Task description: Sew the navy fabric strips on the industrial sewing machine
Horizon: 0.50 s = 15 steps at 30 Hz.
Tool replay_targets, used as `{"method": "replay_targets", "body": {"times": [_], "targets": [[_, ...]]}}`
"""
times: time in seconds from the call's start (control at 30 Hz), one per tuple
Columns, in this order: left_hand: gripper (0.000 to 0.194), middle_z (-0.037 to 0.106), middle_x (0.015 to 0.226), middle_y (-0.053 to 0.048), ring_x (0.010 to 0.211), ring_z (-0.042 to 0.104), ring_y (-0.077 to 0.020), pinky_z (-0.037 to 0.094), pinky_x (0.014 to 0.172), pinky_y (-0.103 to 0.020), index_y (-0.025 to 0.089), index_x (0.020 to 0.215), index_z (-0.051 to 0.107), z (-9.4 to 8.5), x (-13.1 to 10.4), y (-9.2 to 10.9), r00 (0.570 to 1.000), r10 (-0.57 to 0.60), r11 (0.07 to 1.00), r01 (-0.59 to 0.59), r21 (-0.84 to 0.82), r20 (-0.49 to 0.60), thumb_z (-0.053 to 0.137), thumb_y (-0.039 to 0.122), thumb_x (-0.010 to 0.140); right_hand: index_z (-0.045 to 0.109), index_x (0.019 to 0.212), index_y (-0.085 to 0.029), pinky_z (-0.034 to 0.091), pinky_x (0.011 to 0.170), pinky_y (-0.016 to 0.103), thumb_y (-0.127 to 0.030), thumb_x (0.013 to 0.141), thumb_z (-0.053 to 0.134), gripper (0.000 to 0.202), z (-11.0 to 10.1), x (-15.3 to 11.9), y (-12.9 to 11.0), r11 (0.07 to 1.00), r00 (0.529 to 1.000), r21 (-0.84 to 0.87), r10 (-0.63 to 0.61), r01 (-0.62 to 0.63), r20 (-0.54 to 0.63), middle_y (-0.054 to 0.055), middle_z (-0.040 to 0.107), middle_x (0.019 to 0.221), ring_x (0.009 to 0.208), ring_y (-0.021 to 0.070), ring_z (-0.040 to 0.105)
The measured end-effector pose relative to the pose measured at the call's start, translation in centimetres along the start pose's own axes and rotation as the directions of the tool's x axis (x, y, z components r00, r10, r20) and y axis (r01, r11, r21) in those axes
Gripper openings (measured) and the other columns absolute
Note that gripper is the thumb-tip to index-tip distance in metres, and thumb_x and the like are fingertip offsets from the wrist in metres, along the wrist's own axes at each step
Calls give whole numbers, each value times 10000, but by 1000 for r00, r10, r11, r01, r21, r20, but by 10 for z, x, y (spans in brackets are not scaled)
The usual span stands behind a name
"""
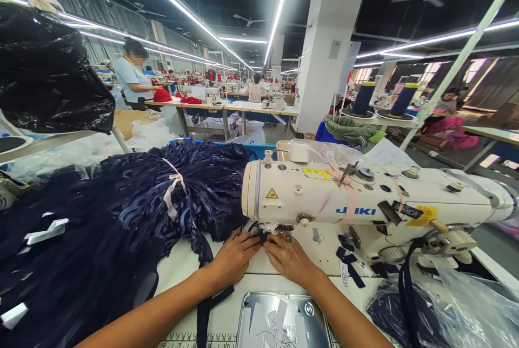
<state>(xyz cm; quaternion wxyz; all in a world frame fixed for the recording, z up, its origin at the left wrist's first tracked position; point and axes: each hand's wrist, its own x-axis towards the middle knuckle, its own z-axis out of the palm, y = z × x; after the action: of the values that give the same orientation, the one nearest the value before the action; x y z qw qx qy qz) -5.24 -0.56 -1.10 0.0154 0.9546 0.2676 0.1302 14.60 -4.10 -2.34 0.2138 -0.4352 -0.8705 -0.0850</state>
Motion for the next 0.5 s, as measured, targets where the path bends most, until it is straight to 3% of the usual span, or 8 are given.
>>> {"method": "replay_targets", "body": {"times": [0.2, 0.5], "targets": [[397, 567, 1167, -77, 1063, 473, -239, 301, 917, -435, 160, 1078, 562, 4, 2, -8, 1000, 0, 1000, 0, 7, 14, 463, 64, 706, 594, 1019, -169, 521, 696, 332, -172, 862, 361, 281, 1, 2, -2, 1000, 1000, -21, -1, 1, -29, 118, 601, 981, 858, 203, 584], [442, 561, 1166, -87, 1053, 469, -247, 321, 917, -436, 142, 1112, 538, -2, 6, -5, 998, -27, 1000, 27, 7, 53, 521, 69, 676, 594, 986, -165, 512, 709, 331, -153, 856, 372, 258, 0, 5, -4, 999, 1000, -29, 15, -16, -18, 113, 598, 989, 831, 190, 587]]}}
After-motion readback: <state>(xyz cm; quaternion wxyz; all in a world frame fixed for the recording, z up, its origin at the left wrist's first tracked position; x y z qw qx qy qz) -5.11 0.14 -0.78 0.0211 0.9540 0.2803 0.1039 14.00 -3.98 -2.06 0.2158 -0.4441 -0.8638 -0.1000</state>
